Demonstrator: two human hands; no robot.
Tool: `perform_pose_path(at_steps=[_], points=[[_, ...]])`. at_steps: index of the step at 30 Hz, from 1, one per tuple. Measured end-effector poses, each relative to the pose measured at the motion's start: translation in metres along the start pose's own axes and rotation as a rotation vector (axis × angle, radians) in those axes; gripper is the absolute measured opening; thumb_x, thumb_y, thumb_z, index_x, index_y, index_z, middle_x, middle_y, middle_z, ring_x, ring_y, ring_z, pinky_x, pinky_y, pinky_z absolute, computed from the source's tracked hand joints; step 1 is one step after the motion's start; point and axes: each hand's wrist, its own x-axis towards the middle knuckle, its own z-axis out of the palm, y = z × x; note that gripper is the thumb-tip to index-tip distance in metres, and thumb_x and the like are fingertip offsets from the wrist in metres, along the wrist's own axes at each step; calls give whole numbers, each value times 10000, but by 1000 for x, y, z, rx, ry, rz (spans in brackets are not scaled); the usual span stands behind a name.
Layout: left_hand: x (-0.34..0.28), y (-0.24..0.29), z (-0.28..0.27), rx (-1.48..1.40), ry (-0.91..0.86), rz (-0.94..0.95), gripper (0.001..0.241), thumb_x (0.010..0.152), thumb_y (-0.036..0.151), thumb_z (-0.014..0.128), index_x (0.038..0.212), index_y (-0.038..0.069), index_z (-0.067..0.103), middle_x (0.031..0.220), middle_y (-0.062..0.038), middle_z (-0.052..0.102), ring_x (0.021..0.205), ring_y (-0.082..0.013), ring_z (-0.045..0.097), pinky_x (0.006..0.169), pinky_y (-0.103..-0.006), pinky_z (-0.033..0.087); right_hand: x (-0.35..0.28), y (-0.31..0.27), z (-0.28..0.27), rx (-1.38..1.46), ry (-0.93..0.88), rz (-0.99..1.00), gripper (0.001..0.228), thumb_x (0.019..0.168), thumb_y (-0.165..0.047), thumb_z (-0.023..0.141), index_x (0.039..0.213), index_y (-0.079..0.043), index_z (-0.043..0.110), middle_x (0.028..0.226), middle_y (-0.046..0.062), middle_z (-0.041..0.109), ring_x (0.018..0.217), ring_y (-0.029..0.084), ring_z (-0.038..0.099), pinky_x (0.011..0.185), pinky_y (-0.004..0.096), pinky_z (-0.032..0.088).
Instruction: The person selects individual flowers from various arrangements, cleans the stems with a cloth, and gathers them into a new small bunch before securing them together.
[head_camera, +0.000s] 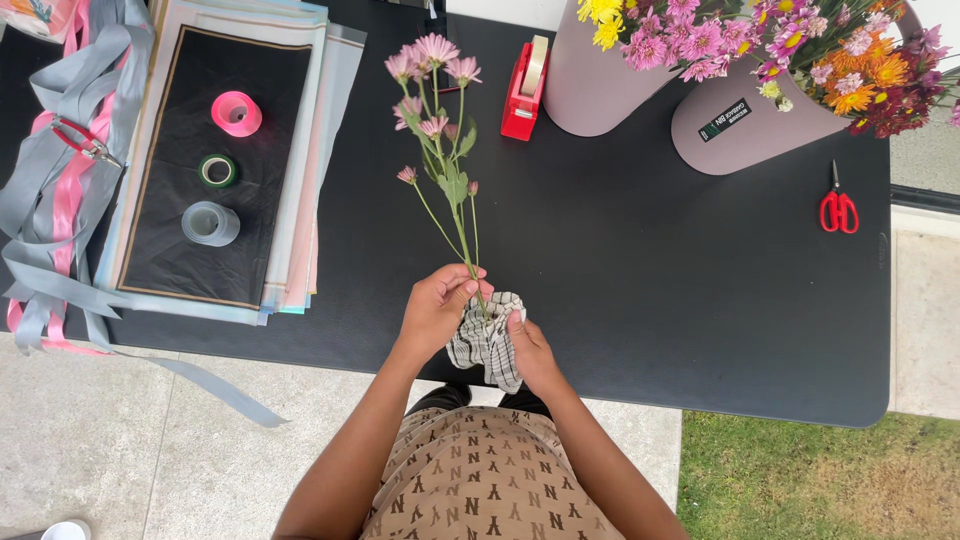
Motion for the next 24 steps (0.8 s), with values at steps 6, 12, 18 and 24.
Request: perform_pose_path(at_steps=[6,12,18,24], points=[[3,8,-11,90,96,16,188,912,69,550,1065,19,648,857,-99,704,793,-91,631,856,-272,500,28,59,-54,306,259,152,561,1013,-440,361,1198,49,565,1081,180,613,994,249,580,950,437,445],[0,33,-16,141,200,61,191,933,81,523,1082,11,621,859,-123,706,786,-133,661,854,-291,506,24,18,-54,276,225,97,593,1007,-446,338,1234,67,527,1137,208,597,1062,272,573,958,466,441],[-7,17,10,213,178,56,159,922,81,539,1027,48,653,816,-65,715,805,-98,615,843,-300,467,7,-54,14,120,29,-101,466,993,-342,359,1231,3,562,1196,147,597,1157,212,501,1029,442,383],[-9,-8,14,270,196,98,151,889,104,592,1003,86,689,825,-53,722,865,-160,583,884,-319,432,16,-32,30,-124,-13,-247,440,1010,-264,346,1312,24,483,1299,210,521,1236,321,444,1044,495,344]])
